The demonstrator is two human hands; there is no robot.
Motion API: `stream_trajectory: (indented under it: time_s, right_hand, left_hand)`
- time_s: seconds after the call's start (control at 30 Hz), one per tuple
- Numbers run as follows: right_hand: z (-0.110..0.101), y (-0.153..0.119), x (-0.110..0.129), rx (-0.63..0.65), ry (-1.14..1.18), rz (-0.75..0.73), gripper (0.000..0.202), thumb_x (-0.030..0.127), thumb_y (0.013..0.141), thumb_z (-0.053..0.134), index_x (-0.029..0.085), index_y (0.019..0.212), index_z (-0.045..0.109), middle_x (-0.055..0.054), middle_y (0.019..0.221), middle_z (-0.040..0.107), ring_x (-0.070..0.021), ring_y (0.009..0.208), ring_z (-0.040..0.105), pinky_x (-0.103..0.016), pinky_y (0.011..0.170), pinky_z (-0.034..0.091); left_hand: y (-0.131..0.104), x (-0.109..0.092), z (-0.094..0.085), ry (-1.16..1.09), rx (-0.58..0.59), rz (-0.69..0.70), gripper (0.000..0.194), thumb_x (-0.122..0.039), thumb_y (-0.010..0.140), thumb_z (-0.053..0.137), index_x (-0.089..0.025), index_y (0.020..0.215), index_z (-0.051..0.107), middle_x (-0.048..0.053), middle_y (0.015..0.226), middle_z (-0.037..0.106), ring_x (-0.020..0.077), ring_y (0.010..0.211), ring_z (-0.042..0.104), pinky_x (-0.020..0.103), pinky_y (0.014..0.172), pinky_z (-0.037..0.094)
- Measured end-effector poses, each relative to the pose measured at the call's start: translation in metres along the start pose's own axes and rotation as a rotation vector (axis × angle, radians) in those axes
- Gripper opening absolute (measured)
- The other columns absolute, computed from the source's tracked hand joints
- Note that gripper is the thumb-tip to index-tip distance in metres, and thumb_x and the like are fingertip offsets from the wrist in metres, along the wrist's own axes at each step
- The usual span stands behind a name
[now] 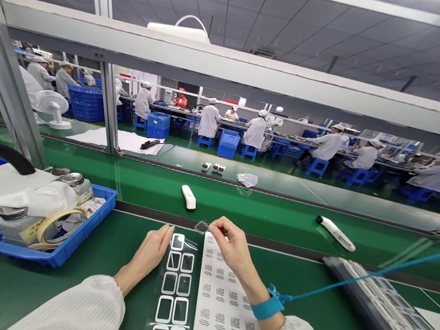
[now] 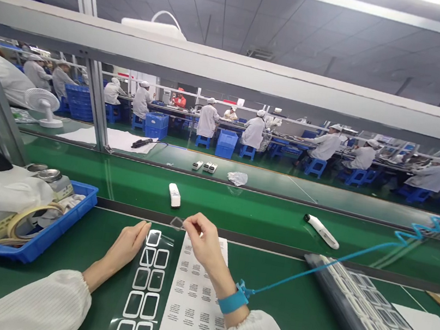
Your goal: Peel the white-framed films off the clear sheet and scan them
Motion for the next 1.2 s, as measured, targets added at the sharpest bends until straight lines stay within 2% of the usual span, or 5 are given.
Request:
stream_trajectory:
  time_s: [0.2, 0.33, 0.53, 0.83, 1.2]
  right_hand:
    - [0.034, -0.011, -0.038, 0.232, 0.291, 0.245, 0.071, 0.030, 0.072, 0.071, 0.023, 0.133, 0.037, -0.007, 0.107, 0.061, -0.0228, 0.095, 0.058, -0.037, 0.080, 0.044]
    - [0.051, -0.017, -0.045, 0.245, 0.442, 0.291, 0.065, 0.026, 0.072, 0.069, 0.020, 0.129, 0.037, 0.004, 0.073, 0.061, -0.0171, 0.070, 0.060, -0.032, 0.070, 0.045]
    - [0.042, -0.015, -0.056, 0.082, 0.469, 0.339, 0.059, 0.031, 0.075, 0.062, 0.017, 0.125, 0.035, 0.008, 0.056, 0.056, -0.0135, 0.048, 0.052, -0.025, 0.051, 0.039]
    - [0.046, -0.017, -0.052, 0.160, 0.513, 0.303, 0.070, 0.031, 0.076, 0.068, 0.017, 0.133, 0.030, 0.001, 0.075, 0.065, -0.0159, 0.065, 0.061, -0.030, 0.066, 0.046]
    - [0.047, -0.021, -0.043, 0.199, 0.363, 0.255, 0.065, 0.021, 0.081, 0.052, 0.021, 0.140, 0.024, 0.003, 0.074, 0.065, -0.0143, 0.060, 0.060, -0.025, 0.056, 0.044]
  left_hand:
    - [-0.003, -0.005, 0.004, -0.133, 0.019, 0.012, 0.038, -0.045, 0.093, 0.031, -0.021, 0.064, 0.034, -0.006, 0.053, 0.033, 0.0108, 0.050, 0.031, 0.027, 0.055, 0.024]
    - [-0.004, -0.007, 0.009, -0.287, 0.083, -0.032, 0.040, -0.048, 0.093, 0.030, -0.020, 0.068, 0.042, -0.005, 0.051, 0.042, 0.0107, 0.047, 0.042, 0.025, 0.053, 0.034]
    - [-0.001, -0.007, 0.017, -0.616, 0.207, -0.151, 0.049, -0.051, 0.083, 0.052, -0.015, 0.115, 0.050, 0.006, 0.087, 0.065, 0.0164, 0.074, 0.062, 0.027, 0.067, 0.050]
    - [0.000, 0.007, 0.017, -0.731, 0.165, -0.273, 0.040, -0.052, 0.073, 0.066, -0.014, 0.083, 0.057, 0.002, 0.068, 0.064, 0.0133, 0.061, 0.060, 0.022, 0.057, 0.046]
    - [-0.005, 0.002, 0.026, -0.754, 0.161, -0.294, 0.038, -0.051, 0.073, 0.065, -0.016, 0.074, 0.050, -0.002, 0.063, 0.057, 0.0107, 0.059, 0.056, 0.017, 0.050, 0.042]
Point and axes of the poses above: each hand's wrist, its own y-axis towards the middle knuckle, its own z-axis out of the palm, x = y × z, the point moved 6 cm from there along y, towards the middle knuckle
